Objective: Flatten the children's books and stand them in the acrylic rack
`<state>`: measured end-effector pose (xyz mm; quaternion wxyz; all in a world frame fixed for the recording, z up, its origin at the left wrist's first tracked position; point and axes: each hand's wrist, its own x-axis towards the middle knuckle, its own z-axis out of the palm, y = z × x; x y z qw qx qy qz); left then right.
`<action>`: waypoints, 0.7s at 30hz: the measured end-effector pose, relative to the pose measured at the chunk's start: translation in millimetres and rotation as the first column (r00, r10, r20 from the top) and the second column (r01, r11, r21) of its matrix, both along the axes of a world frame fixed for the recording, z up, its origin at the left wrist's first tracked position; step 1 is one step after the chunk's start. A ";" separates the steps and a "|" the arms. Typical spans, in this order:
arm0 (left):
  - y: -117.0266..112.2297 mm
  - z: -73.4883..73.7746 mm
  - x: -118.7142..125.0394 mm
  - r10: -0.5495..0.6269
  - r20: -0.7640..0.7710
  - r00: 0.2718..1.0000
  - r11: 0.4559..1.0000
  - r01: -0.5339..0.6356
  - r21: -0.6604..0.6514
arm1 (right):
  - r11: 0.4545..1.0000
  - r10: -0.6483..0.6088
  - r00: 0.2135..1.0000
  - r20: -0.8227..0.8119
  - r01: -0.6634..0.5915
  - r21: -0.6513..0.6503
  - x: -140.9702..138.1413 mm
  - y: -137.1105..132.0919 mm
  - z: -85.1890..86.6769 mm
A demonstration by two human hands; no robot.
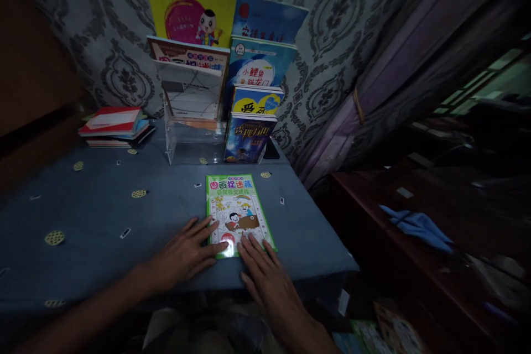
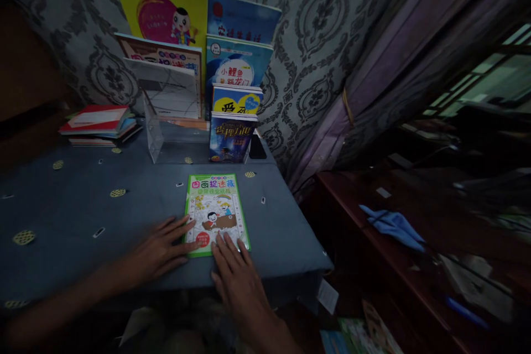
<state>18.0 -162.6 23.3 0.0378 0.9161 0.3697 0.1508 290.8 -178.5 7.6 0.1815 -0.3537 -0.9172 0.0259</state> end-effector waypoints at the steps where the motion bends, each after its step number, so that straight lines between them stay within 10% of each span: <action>1: -0.4 -0.6 0.5 0.003 0.002 1.000 1.000 -0.003 -0.002 | 1.000 -0.015 1.000 -0.017 0.015 -0.001 4.8 1.7 -0.5; 10: 5.5 4.5 -2.8 0.048 0.024 0.999 0.996 -0.046 -0.082 | 0.993 -0.114 0.989 -0.096 0.113 -0.019 34.2 45.8 0.4; 21: 60.9 -13.3 6.9 0.425 0.138 0.895 0.901 -0.403 -0.159 | 0.984 -0.174 0.935 -0.309 0.152 -0.095 10.1 108.6 -6.9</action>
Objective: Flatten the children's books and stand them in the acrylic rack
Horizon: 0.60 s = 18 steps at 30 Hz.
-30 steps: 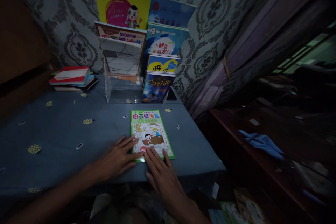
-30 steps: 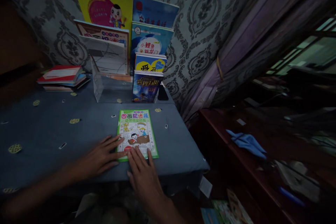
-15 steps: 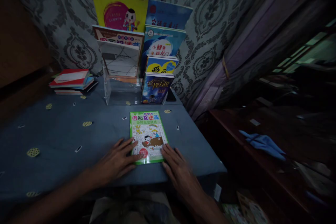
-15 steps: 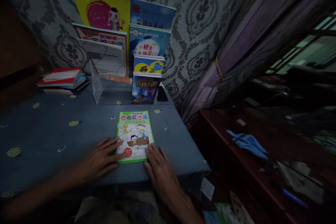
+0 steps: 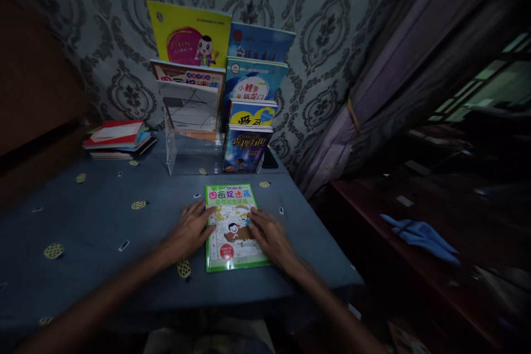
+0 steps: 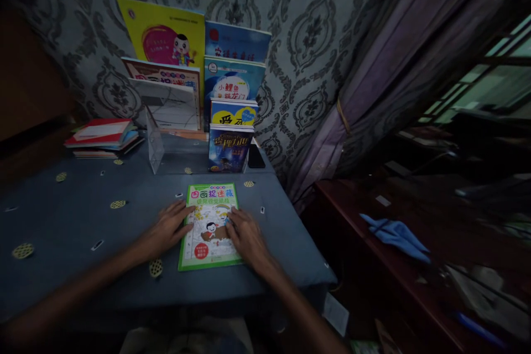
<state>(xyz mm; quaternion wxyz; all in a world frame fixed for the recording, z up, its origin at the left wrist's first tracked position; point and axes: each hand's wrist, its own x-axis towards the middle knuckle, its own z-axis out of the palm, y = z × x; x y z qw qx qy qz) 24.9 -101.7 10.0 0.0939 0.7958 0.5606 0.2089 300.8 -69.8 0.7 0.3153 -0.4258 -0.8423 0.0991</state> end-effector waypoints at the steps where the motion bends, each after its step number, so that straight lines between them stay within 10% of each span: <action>1: 3.7 -1.3 0.5 -0.003 0.063 0.998 1.000 0.002 0.002 | 1.000 -0.014 0.999 -0.037 0.014 -0.005 -1.3 2.6 -1.8; 5: 18.8 -2.3 -2.4 0.030 0.448 0.893 0.996 0.010 -0.088 | 0.994 -0.075 0.985 -0.157 0.061 -0.089 -6.1 8.1 -1.2; 9: 32.7 4.2 -3.6 0.259 0.805 0.535 0.949 0.016 -0.316 | 0.983 -0.102 0.965 -0.241 0.060 -0.176 -12.4 12.6 5.5; 13: 38.1 15.6 1.2 0.501 0.841 0.205 0.853 0.048 -0.520 | 0.973 -0.120 0.945 -0.306 0.051 -0.223 -16.5 17.6 2.3; 18: 39.8 27.3 0.7 0.604 0.784 0.142 0.732 0.289 -0.617 | 0.962 -0.132 0.915 -0.380 0.026 -0.273 -14.3 26.5 -4.6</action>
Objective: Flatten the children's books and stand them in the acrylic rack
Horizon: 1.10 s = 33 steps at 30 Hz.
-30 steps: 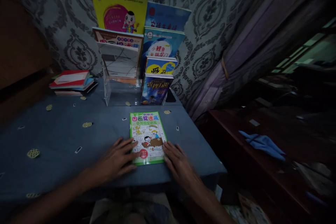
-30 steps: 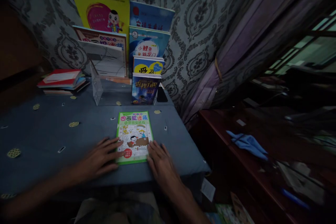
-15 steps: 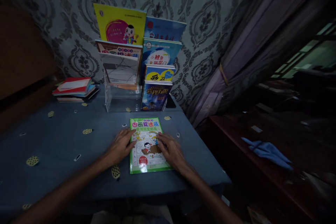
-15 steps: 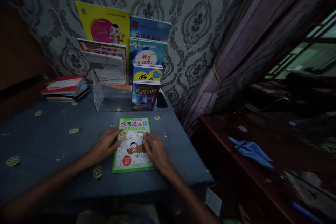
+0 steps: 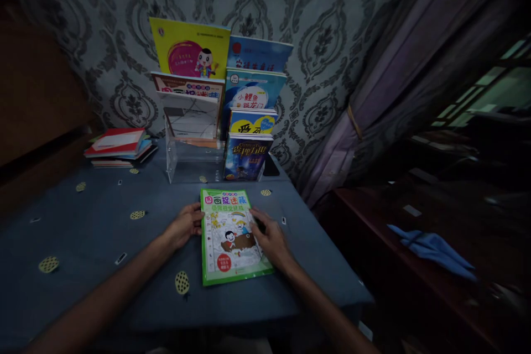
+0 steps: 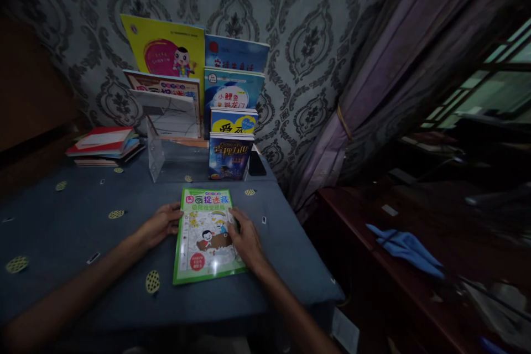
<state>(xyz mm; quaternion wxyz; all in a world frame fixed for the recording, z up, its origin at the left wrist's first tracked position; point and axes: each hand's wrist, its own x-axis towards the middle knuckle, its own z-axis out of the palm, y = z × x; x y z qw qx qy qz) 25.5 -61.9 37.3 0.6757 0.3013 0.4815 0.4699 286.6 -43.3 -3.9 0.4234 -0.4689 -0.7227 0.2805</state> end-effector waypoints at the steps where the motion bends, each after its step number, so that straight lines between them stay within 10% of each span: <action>1: 0.8 1.7 -1.5 -0.006 0.011 1.000 1.000 0.006 -0.007 | 0.999 0.026 0.999 -0.036 -0.027 -0.029 0.4 2.7 0.4; 11: 11.0 26.0 -6.6 0.010 0.035 0.999 0.997 -0.012 0.079 | 0.892 0.213 0.895 -0.393 -0.342 -0.295 -10.0 24.6 17.9; 17: 12.4 59.1 -2.4 0.138 -0.090 0.986 0.965 -0.113 0.237 | 0.930 0.262 0.883 -0.389 -0.339 -0.144 -16.1 31.1 48.9; 22: 7.0 81.9 2.8 0.118 -0.232 0.965 0.855 0.020 0.518 | 0.966 0.251 0.927 -0.280 -0.256 0.017 -23.3 22.4 77.7; 33: -5.4 70.7 -1.9 0.175 -0.344 0.923 0.728 0.114 0.676 | 0.974 0.205 0.968 -0.142 -0.188 0.125 -19.0 2.6 79.0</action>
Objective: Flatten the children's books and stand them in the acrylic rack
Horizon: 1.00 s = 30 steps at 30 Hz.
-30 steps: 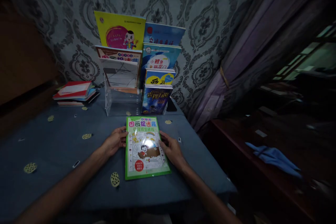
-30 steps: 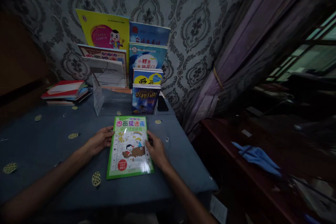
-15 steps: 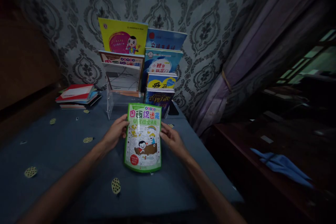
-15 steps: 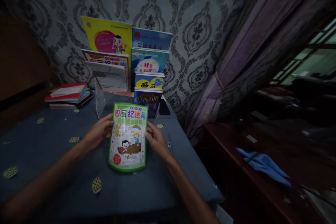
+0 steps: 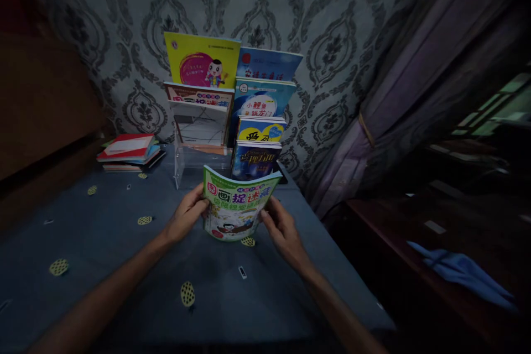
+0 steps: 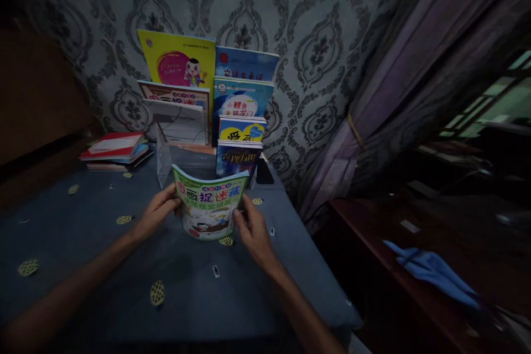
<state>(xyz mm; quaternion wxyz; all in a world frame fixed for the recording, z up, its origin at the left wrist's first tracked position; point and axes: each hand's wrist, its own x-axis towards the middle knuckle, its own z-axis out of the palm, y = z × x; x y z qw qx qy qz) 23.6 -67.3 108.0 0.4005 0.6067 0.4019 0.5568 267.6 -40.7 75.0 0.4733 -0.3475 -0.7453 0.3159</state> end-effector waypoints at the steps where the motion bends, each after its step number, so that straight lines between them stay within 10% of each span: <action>1: 0.3 -1.8 -0.4 0.000 0.003 1.000 1.000 0.000 0.001 | 1.000 -0.005 1.000 -0.010 0.005 -0.007 -0.3 0.6 -1.2; 10: 0.2 -10.3 -2.8 -0.049 0.033 0.998 0.999 0.050 -0.020 | 1.000 -0.007 0.999 -0.050 0.005 -0.025 -2.2 -0.1 -5.2; 15: 1.0 -3.7 -9.3 -0.056 -0.231 0.971 0.986 0.091 0.143 | 0.987 0.031 0.999 -0.041 -0.024 0.156 2.2 5.9 -5.2; 30: -18.5 -69.2 -16.7 -0.051 -0.822 0.568 0.936 0.313 0.159 | 0.874 0.233 0.908 0.349 -0.353 0.334 32.4 13.6 -80.1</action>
